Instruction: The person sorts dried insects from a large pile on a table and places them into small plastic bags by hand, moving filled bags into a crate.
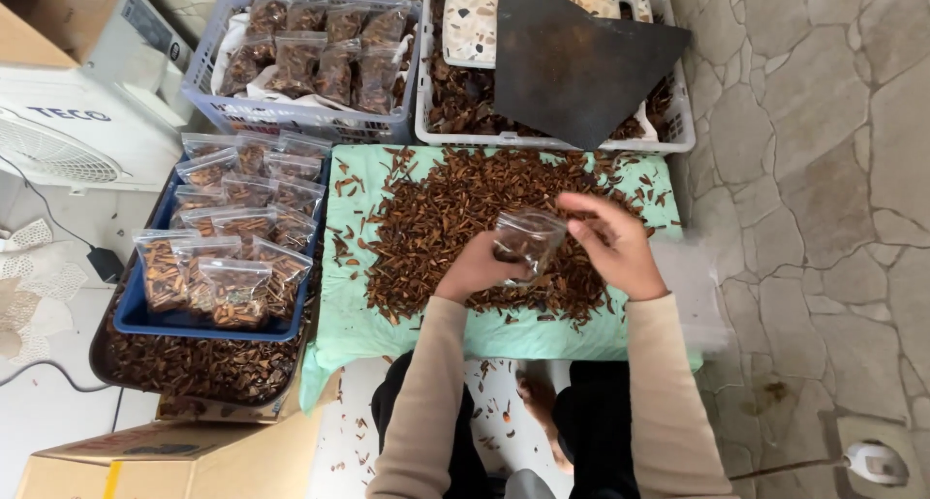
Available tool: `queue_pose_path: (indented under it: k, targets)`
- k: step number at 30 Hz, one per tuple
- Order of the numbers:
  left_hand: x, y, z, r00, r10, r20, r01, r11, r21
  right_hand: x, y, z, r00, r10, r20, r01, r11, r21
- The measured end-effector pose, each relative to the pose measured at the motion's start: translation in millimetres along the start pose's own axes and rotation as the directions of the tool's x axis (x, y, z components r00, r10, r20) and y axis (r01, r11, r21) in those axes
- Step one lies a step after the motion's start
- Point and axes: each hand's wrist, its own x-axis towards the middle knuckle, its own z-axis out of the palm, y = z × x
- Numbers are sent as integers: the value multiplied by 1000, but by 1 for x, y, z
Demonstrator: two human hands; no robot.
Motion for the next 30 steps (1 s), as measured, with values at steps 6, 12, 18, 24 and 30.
queue_pose_path:
  k: [6, 12, 18, 24, 30]
  targets:
    - [1, 9, -24, 920, 117, -375, -151, 986, -63, -3, 62, -14, 998, 66, -7, -63, 915, -398]
    - [-6, 7, -51, 636, -115, -763, 75, 993, -87, -2, 95, 8, 802, 593, 66, -409, 628, -662]
    - [-19, 23, -60, 582, -90, -809, -26, 991, -129, 7, 67, 40, 843, 537, 26, -410, 673, -615]
    - [-17, 13, -60, 590, -76, -804, -14, 994, -104, 17, 16, 91, 911, 364, 194, -242, 853, -462]
    - [-11, 7, -60, 610, -74, -789, 77, 996, -34, 21, 2, 103, 894, 161, 418, 63, 879, -474]
